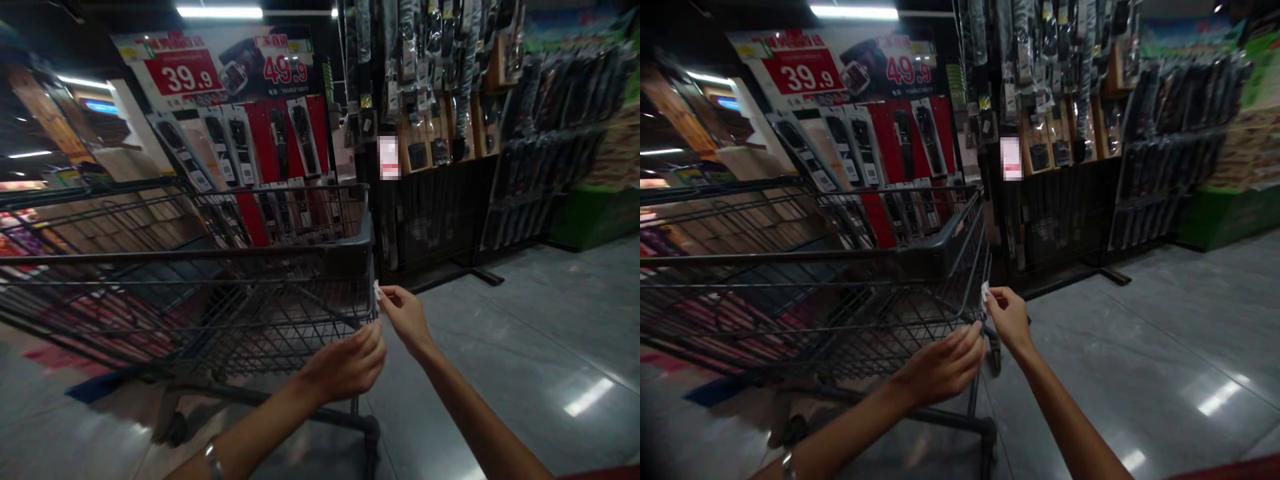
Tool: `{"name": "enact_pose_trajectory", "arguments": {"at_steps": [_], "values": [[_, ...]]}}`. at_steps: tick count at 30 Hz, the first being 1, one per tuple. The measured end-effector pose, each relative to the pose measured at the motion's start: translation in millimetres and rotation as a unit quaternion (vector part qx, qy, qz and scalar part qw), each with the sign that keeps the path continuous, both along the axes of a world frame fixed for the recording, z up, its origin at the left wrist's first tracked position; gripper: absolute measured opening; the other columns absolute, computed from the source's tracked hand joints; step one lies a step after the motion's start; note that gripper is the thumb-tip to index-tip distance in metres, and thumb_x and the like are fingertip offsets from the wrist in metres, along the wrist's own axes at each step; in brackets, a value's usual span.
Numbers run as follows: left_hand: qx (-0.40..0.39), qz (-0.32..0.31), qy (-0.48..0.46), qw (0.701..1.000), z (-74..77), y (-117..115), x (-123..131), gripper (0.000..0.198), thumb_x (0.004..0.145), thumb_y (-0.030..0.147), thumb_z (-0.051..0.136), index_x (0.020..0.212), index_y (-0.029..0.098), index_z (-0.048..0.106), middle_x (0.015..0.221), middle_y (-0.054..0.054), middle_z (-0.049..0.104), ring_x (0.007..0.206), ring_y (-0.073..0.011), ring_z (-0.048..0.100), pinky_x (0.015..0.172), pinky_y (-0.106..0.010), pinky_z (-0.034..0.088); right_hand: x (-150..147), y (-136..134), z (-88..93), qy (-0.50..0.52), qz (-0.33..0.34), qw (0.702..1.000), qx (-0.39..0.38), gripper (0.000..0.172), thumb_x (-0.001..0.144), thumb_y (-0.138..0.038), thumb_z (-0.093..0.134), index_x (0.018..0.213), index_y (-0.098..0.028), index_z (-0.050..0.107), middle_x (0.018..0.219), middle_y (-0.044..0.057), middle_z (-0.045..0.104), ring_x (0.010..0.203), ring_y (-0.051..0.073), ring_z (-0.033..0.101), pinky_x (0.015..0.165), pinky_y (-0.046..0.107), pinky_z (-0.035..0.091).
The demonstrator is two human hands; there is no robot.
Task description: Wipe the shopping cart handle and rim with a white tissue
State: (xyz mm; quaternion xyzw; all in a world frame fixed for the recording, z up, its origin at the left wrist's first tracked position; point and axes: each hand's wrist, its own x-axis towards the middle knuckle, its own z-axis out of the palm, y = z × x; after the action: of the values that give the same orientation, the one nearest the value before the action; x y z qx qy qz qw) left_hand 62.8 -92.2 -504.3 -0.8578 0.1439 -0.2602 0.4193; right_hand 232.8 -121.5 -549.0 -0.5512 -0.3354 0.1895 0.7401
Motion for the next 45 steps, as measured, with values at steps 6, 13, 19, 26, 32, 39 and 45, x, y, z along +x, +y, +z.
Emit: {"name": "enact_pose_trajectory", "arguments": {"at_steps": [6,13,19,26,32,39,45], "values": [[-0.033,-0.05,-0.006,0.998,-0.6,21.0,15.5,0.022,0.087,0.02,0.049,0.103,0.013,0.063,0.111,-0.007,0.066,0.112,-0.0178,0.058,0.111,-0.032,0.033,6.1,13.6,3.2,0.054,-0.021,0.998,0.004,0.052,0.052,-0.061,0.073,0.073,-0.014,0.068,0.065,0.007,0.067,0.058,0.016,0.059,0.056,0.029,0.048],[-0.052,-0.107,-0.046,0.992,-0.5,36.4,30.9,0.023,0.087,0.02,0.054,0.108,0.014,0.061,0.117,-0.006,0.064,0.119,-0.017,0.052,0.112,-0.033,0.034,17.5,26.0,12.4,0.082,-0.051,0.995,0.021,0.042,0.047,-0.048,0.076,0.068,-0.012,0.068,0.062,0.006,0.067,0.057,0.015,0.058,0.056,0.029,0.048],[-0.092,-0.02,-0.323,0.942,-1.4,47.5,29.3,0.04,0.085,0.022,0.059,0.124,0.024,0.054,0.109,-0.006,0.062,0.12,-0.0177,0.049,0.115,-0.041,0.026,20.9,15.4,24.4,0.091,-0.117,0.985,0.092,0.036,0.056,-0.042,0.072,0.077,-0.013,0.067,0.071,0.005,0.067,0.065,0.016,0.06,0.063,0.031,0.049],[-0.086,0.097,-0.316,0.94,14.5,64.0,34.4,0.044,0.085,0.025,0.055,0.128,0.023,0.049,0.109,-0.008,0.062,0.109,-0.022,0.057,0.106,-0.042,0.035,5.1,7.7,51.5,-0.03,-0.12,0.98,0.154,0.031,0.074,-0.039,0.063,0.094,-0.016,0.07,0.094,0.007,0.067,0.086,0.017,0.062,0.078,0.032,0.05],[-0.107,0.079,-0.244,0.961,17.7,76.2,55.3,0.036,0.083,0.023,0.051,0.118,0.02,0.055,0.087,-0.004,0.063,0.077,-0.0176,0.06,0.101,-0.041,0.04,18.6,17.3,31.3,-0.114,-0.14,0.979,0.094,0.03,0.075,-0.04,0.059,0.088,-0.015,0.072,0.091,0.007,0.064,0.085,0.017,0.061,0.077,0.032,0.049],[-0.142,0.08,-0.227,0.96,17.2,85.1,70.2,0.037,0.082,0.017,0.05,0.118,0.016,0.056,0.081,-0.003,0.062,0.079,-0.0184,0.06,0.094,-0.037,0.042,28.1,14.1,12.3,-0.143,-0.163,0.974,0.065,0.028,0.075,-0.037,0.062,0.088,-0.014,0.072,0.09,0.008,0.064,0.084,0.018,0.06,0.077,0.033,0.048],[-0.137,0.055,-0.245,0.958,13.2,87.6,70.0,0.039,0.082,0.015,0.05,0.12,0.015,0.055,0.081,-0.002,0.061,0.076,-0.0176,0.057,0.092,-0.035,0.042,17.3,-1.8,45.6,-0.176,-0.253,0.946,0.101,0.021,0.081,-0.031,0.059,0.088,-0.015,0.071,0.087,0.007,0.063,0.081,0.017,0.06,0.071,0.03,0.049]]}}
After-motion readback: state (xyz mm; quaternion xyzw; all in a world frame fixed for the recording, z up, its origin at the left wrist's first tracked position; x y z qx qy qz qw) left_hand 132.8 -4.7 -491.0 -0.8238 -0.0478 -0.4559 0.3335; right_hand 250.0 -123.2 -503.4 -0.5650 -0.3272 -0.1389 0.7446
